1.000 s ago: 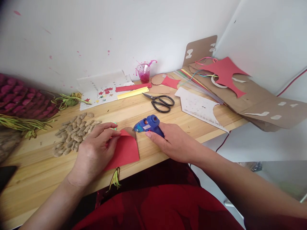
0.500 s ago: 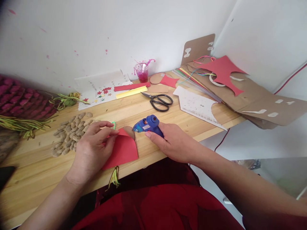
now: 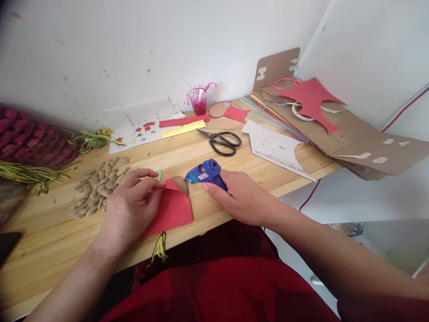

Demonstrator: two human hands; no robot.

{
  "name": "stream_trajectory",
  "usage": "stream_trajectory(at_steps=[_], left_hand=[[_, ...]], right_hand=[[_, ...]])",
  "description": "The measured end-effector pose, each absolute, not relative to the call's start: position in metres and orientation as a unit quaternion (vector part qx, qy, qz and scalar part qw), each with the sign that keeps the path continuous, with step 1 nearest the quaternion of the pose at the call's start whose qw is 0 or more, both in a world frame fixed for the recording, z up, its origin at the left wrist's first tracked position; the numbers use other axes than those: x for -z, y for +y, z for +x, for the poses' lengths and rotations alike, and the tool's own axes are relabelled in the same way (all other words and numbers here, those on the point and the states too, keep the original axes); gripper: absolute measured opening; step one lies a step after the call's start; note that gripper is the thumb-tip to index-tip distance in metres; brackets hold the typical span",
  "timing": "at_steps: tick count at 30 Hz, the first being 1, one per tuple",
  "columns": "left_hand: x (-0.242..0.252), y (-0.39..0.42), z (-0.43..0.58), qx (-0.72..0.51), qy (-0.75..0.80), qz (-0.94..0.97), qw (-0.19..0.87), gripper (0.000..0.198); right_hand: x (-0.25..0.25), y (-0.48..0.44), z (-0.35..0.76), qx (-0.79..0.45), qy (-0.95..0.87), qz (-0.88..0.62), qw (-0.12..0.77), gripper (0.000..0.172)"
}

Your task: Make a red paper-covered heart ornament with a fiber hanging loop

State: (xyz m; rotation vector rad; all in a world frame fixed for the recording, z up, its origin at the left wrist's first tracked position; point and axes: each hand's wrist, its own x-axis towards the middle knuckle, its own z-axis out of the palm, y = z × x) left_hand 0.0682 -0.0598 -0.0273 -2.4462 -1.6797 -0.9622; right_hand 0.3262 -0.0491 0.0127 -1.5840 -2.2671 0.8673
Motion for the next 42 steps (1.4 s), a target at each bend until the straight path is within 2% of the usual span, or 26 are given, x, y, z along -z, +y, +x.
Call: stream_trajectory(at_steps=[26, 42], left_hand=[[0.025, -0.056, 0.070, 0.307, -0.555, -0.773, -0.002, 0.014], [0.025, -0.056, 0.070, 0.306, -0.566, -0.765, -0.025, 0.015]], right_hand=[[-0.016, -0.067, 0.333, -0.301, -0.774, -0.549, 0.093, 0.047], [-0.016, -0.075, 0.336, -0.342, -0.772, -0.524, 0.109, 0.043]])
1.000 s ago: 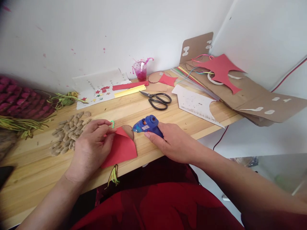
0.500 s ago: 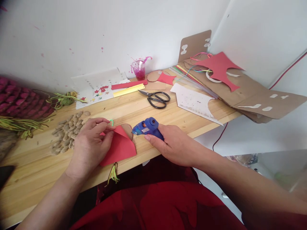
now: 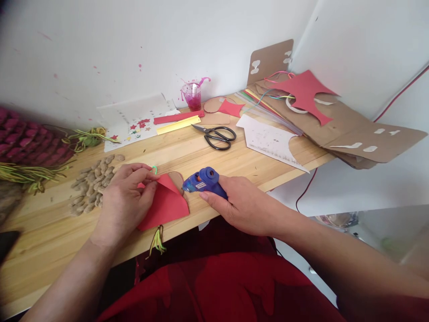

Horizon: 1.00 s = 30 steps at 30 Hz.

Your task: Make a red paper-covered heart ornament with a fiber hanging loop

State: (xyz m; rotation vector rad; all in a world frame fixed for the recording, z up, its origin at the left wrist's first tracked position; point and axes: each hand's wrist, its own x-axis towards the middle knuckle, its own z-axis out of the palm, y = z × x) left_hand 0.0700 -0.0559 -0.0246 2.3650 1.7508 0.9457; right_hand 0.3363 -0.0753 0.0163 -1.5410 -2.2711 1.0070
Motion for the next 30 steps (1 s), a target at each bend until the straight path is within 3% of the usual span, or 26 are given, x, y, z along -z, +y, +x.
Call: stream_trajectory(at_steps=[30], left_hand=[[0.026, -0.057, 0.072, -0.307, 0.576, 0.757, 0.016, 0.013]], right_hand=[[-0.029, -0.076, 0.337, -0.343, -0.785, -0.512, 0.067, 0.041]])
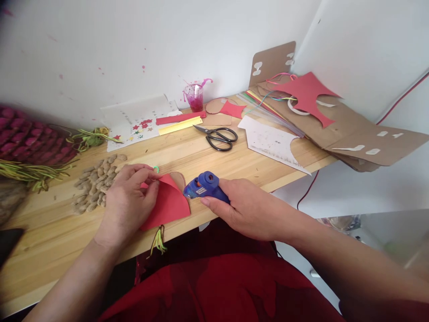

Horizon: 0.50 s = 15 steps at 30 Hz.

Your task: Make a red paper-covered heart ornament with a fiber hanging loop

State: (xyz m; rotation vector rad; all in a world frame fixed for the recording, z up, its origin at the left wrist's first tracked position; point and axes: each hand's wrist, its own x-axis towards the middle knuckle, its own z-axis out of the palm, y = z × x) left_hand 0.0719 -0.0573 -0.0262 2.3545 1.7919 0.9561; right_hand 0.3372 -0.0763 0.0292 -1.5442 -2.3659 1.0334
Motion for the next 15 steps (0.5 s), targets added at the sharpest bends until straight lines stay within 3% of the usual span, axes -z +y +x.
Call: stream_trajectory(at_steps=[4, 7, 11, 15], left_hand=[[0.027, -0.064, 0.075, -0.329, 0.589, 0.737, 0.040, 0.028], [0.029, -0.074, 0.079, -0.352, 0.571, 0.741, 0.028, 0.038], [0.037, -0.085, 0.082, -0.315, 0.529, 0.788, -0.018, 0.033], [0.050, -0.091, 0.078, -0.270, 0.482, 0.833, -0.021, 0.031]], right_hand=[[-0.032, -0.075, 0.344, -0.373, -0.758, -0.528, 0.092, 0.042], [-0.026, -0.075, 0.351, -0.476, -0.659, -0.560, 0.157, 0.045], [-0.010, -0.075, 0.356, -0.591, -0.532, -0.544, 0.268, 0.046], [0.004, -0.075, 0.354, -0.638, -0.480, -0.514, 0.311, 0.042]])
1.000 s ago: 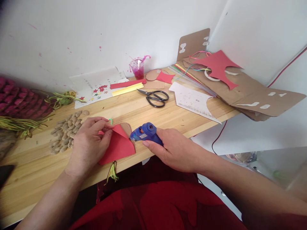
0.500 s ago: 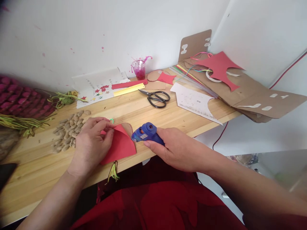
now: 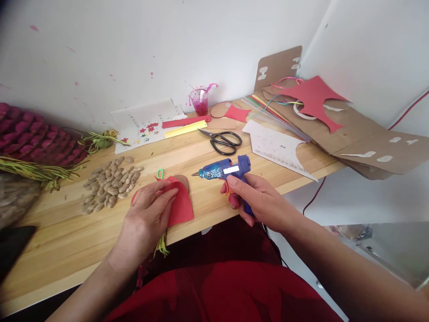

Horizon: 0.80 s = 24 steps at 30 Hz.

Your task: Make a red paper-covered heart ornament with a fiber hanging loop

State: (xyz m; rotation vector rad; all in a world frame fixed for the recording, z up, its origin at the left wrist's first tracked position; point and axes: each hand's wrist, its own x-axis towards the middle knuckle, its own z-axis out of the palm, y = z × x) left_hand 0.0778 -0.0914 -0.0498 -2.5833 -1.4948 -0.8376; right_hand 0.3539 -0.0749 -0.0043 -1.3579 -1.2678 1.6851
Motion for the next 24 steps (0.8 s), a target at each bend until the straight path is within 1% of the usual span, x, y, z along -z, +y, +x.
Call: stream_trajectory(at_steps=[5, 8, 12, 19, 24], left_hand=[[0.054, -0.098, 0.075, 0.230, -0.491, -0.839, 0.039, 0.037], [0.048, -0.098, 0.077, 0.199, -0.467, -0.859, 0.060, 0.040], [0.041, -0.096, 0.079, 0.154, -0.435, -0.884, 0.079, 0.049], [0.033, -0.094, 0.089, 0.061, -0.459, -0.881, 0.096, 0.055], [0.032, -0.093, 0.095, 0.031, -0.481, -0.871, 0.100, 0.060]], right_hand=[[0.010, -0.074, 0.350, -0.659, -0.456, -0.500, 0.329, 0.041], [0.012, -0.073, 0.350, -0.662, -0.447, -0.504, 0.329, 0.041], [0.013, -0.071, 0.351, -0.664, -0.446, -0.505, 0.325, 0.041], [0.017, -0.070, 0.351, -0.673, -0.431, -0.499, 0.335, 0.039], [0.015, -0.070, 0.349, -0.675, -0.429, -0.495, 0.339, 0.038]])
